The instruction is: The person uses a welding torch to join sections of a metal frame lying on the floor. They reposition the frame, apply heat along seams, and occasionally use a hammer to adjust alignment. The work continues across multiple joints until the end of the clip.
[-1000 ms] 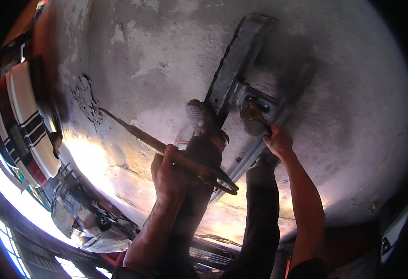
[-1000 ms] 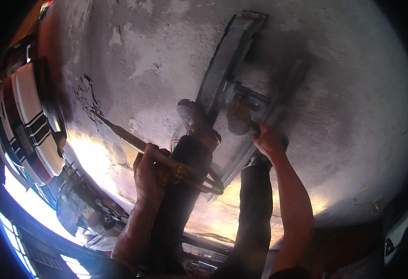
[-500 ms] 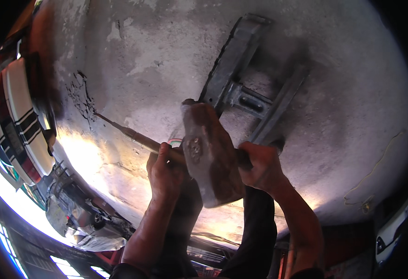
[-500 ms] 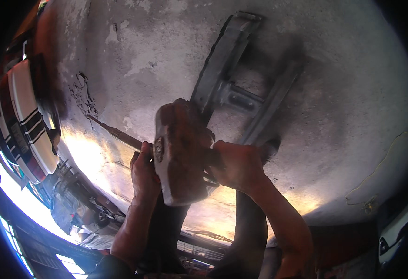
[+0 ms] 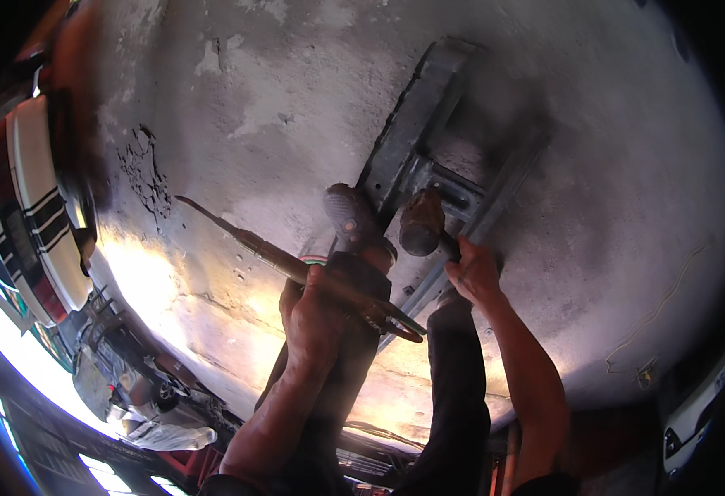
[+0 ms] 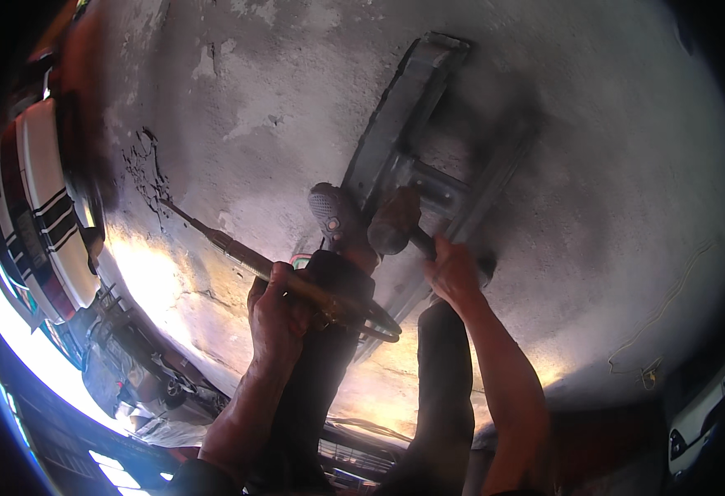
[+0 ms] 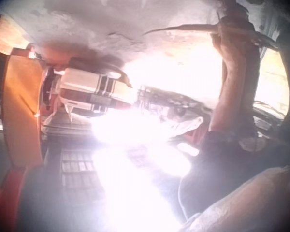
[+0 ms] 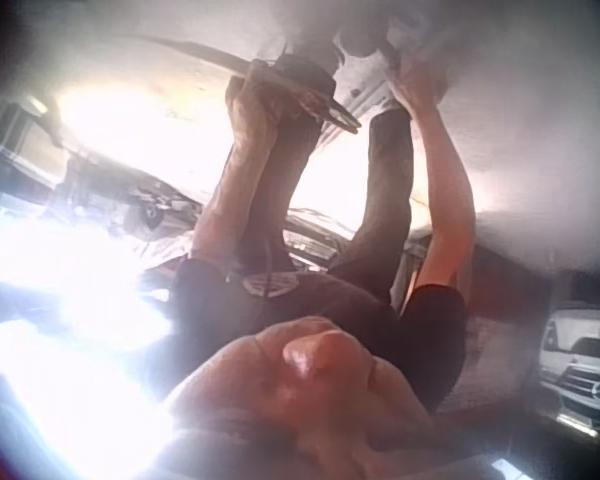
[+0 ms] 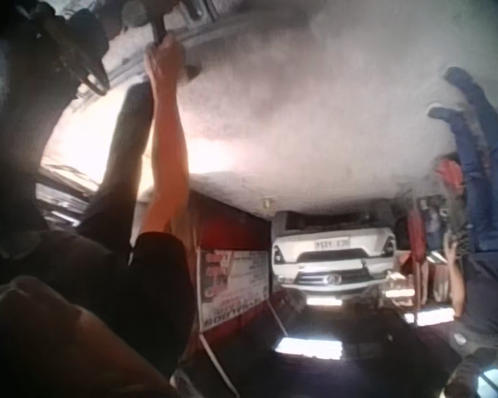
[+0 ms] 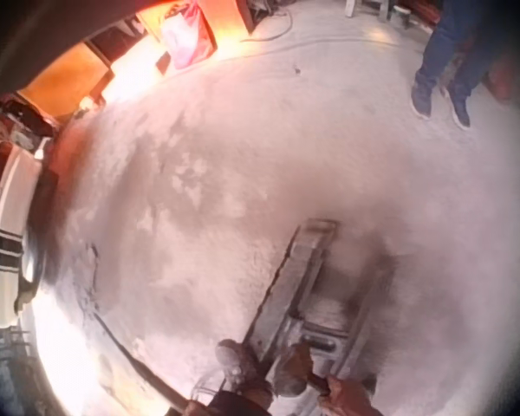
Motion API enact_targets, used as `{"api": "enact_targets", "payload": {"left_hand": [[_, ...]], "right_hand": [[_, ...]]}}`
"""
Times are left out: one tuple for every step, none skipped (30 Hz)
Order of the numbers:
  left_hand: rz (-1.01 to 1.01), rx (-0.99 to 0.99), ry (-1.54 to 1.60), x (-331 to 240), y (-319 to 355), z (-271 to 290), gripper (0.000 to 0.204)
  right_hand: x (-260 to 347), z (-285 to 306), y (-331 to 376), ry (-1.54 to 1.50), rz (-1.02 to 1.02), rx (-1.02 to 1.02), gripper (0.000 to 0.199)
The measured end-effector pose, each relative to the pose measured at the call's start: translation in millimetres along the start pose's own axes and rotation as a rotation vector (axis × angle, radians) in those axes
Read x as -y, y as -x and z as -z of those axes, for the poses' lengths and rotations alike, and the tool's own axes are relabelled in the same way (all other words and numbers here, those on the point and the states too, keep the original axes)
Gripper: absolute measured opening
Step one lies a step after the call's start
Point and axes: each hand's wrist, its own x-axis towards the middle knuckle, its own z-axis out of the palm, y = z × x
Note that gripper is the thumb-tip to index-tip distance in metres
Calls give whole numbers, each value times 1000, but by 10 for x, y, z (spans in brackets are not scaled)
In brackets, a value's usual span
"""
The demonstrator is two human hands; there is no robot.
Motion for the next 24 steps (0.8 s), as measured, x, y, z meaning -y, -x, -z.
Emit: {"api": "enact_targets", "payload": {"left_hand": [[6,-35,-12,-25,47,-64,31],[12,-70,-25,-18,80,-89,31],[43,-61,-22,10,97,-37,31],[59,-43,-15,-14,81,1,31],[69,-35,-10,-37,73,46,31],[53,-28,-20,-51,72,66,31],[49,-11,-26,-43,77,59,32],[42,3,-34,-43,85,52,32],[36,-26,-31,-43,101,20,32],[35,-47,-28,-36,124,-47,33],[43,-58,-23,-33,120,-123,33],[53,-65,-19,-27,119,-212,34],[70,-92,-16,-51,148,-248,34],[90,-115,-11,-68,177,-263,35],[85,-49,-7,-27,142,-161,30],[64,10,3,23,78,11,25],[56,83,13,58,25,83,21],[53,93,18,98,17,95,21],[44,106,24,131,-13,65,22],[43,98,21,171,-17,94,22],[44,49,17,141,-31,104,23],[68,1,10,94,-7,91,24],[75,-44,7,61,4,67,25],[33,-79,-80,73,1,43,38]], "right_hand": [[10,-21,77,-47,9,-6,32],[50,-37,149,-95,18,-11,30],[86,-46,223,-143,26,-17,29],[108,-26,260,-132,89,-32,27],[201,5,259,-169,111,-23,27],[320,52,255,-208,136,-13,26],[352,92,267,-237,149,-6,26],[328,79,198,-210,186,-10,26],[287,60,44,-184,224,-15,26],[226,49,-94,-154,257,-25,26],[33,-39,-273,-103,186,-60,26],[-261,-146,-444,-47,112,-94,26],[-219,-140,-492,-5,48,-115,26],[-171,-162,-437,15,16,-88,26],[-108,-191,-339,38,-18,-62,26],[20,-132,-264,56,-36,-39,27],[-6,-106,-163,11,-23,-47,27],[-61,-90,-33,-33,-11,-55,27],[-107,-88,47,-79,5,-68,27],[19,45,199,-154,-80,22,27],[122,104,256,-178,-47,32,26],[192,152,387,-195,-34,50,26],[302,220,452,-216,-6,59,25],[481,290,543,-116,63,22,25]]}}
